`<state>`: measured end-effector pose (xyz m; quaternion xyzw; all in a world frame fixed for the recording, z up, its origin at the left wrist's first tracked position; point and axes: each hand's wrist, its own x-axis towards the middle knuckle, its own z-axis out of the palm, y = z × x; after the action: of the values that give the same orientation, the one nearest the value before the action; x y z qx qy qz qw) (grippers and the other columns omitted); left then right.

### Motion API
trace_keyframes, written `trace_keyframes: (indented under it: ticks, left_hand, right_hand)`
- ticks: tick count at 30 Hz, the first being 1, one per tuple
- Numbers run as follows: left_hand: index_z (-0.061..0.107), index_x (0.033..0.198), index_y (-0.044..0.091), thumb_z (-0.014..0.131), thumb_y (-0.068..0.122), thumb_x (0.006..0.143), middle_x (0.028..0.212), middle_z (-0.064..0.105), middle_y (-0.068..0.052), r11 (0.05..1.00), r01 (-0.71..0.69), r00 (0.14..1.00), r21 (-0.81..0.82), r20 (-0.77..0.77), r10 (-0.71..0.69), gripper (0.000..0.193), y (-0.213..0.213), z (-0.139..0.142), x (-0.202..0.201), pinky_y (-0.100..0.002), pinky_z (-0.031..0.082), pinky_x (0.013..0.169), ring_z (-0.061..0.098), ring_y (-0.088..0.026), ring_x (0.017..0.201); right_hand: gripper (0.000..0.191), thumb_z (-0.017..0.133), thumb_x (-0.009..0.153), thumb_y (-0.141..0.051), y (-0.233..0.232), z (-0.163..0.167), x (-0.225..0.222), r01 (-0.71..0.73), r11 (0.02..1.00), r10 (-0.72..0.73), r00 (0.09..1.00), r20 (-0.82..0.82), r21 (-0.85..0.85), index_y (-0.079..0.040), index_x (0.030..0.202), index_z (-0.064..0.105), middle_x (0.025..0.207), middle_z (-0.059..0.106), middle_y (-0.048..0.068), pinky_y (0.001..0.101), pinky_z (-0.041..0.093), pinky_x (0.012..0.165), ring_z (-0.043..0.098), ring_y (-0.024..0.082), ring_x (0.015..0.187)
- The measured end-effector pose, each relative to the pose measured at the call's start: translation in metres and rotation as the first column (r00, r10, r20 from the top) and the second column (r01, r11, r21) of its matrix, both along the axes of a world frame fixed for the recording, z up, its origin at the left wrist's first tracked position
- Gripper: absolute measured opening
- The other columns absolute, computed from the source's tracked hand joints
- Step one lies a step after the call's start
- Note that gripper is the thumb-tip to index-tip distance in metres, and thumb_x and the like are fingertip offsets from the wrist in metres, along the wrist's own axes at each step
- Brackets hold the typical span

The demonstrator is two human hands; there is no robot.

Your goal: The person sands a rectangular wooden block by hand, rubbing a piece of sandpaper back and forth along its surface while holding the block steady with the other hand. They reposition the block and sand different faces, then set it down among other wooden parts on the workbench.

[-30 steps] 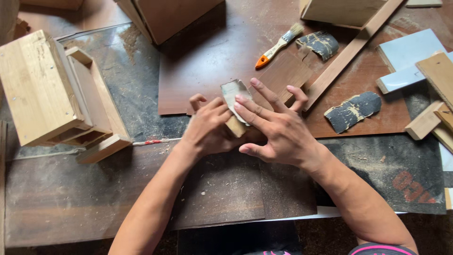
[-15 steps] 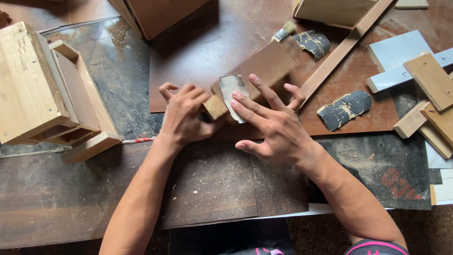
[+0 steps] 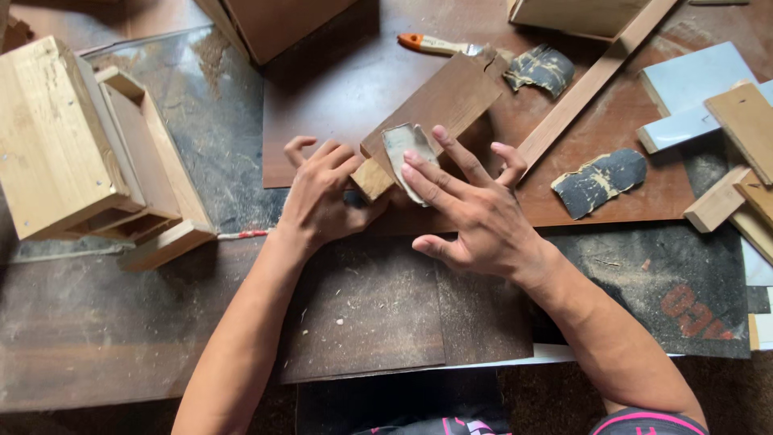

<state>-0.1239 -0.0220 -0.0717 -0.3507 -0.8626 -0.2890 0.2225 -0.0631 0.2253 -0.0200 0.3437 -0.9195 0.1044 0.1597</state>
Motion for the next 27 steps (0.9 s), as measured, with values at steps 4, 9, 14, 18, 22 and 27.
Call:
trace_keyframes:
  ticks: [4, 9, 14, 18, 22, 27]
  left_hand:
    - [0.072, 0.099, 0.008, 0.086, 0.043, 0.072, 0.094, 0.066, -0.005, 0.995, 0.093, 0.996, -0.031, -0.010, -0.093, 0.047, 0.009, 0.001, 0.009, -0.056, 0.025, 0.111, 0.065, -0.018, 0.094]
    - [0.072, 0.099, 0.013, 0.085, 0.036, 0.069, 0.095, 0.067, 0.000, 1.000, 0.009, 1.000, -0.007, 0.017, -0.009, 0.040, 0.006, 0.005, -0.001, -0.053, 0.025, 0.110, 0.066, -0.017, 0.098]
    - [0.069, 0.103, 0.012, 0.084, 0.040, 0.073, 0.104, 0.067, -0.003, 0.983, 0.177, 0.983, 0.057, -0.057, -0.174, 0.044, 0.023, -0.004, 0.009, -0.052, 0.026, 0.109, 0.065, -0.017, 0.099]
    - [0.070, 0.097, 0.012, 0.085, 0.041, 0.069, 0.096, 0.066, 0.000, 0.992, 0.129, 0.992, 0.010, 0.004, -0.129, 0.043, 0.024, -0.006, 0.008, -0.051, 0.028, 0.104, 0.066, -0.017, 0.093]
    - [0.070, 0.100, 0.012, 0.086, 0.044, 0.076, 0.098, 0.067, 0.001, 0.998, 0.045, 0.996, 0.041, -0.081, -0.041, 0.043, 0.021, -0.008, 0.003, -0.048, 0.028, 0.098, 0.065, -0.015, 0.089]
    - [0.067, 0.105, 0.005, 0.084, 0.040, 0.076, 0.101, 0.064, -0.008, 0.990, 0.139, 0.989, 0.018, -0.046, -0.138, 0.049, 0.028, -0.013, 0.007, -0.037, 0.034, 0.096, 0.063, -0.020, 0.091]
  right_hand:
    - [0.084, 0.030, 0.101, -0.077, 0.000, 0.000, 0.001, 0.035, 0.999, -0.035, 0.999, -0.026, 0.010, -0.017, 0.155, 0.054, 0.162, 0.050, 0.001, 0.0554, 0.003, 0.118, 0.023, 0.021, 0.158]
    - [0.082, 0.030, 0.099, -0.078, 0.006, 0.002, 0.000, 0.058, 0.998, -0.058, 0.998, -0.005, 0.015, -0.020, 0.151, 0.055, 0.161, 0.051, -0.001, 0.0557, 0.001, 0.118, 0.024, 0.020, 0.158]
    - [0.084, 0.029, 0.101, -0.078, 0.009, 0.003, -0.002, 0.069, 0.997, -0.070, 0.997, -0.030, -0.022, -0.017, 0.153, 0.055, 0.162, 0.050, 0.002, 0.0569, 0.002, 0.117, 0.024, 0.021, 0.158]
    - [0.087, 0.028, 0.103, -0.078, 0.011, 0.006, 0.002, 0.101, 0.995, -0.101, 0.995, -0.017, -0.008, -0.014, 0.155, 0.054, 0.163, 0.050, 0.003, 0.0573, 0.002, 0.117, 0.025, 0.019, 0.158]
    - [0.088, 0.029, 0.100, -0.080, 0.013, 0.008, 0.004, 0.090, 0.996, -0.088, 0.995, -0.044, 0.030, -0.015, 0.153, 0.054, 0.162, 0.050, 0.002, 0.0578, 0.000, 0.116, 0.024, 0.021, 0.157]
    - [0.090, 0.027, 0.101, -0.080, 0.015, 0.007, 0.000, 0.119, 0.993, -0.119, 0.992, -0.032, 0.011, -0.013, 0.156, 0.051, 0.163, 0.049, 0.004, 0.0588, 0.000, 0.117, 0.024, 0.020, 0.159]
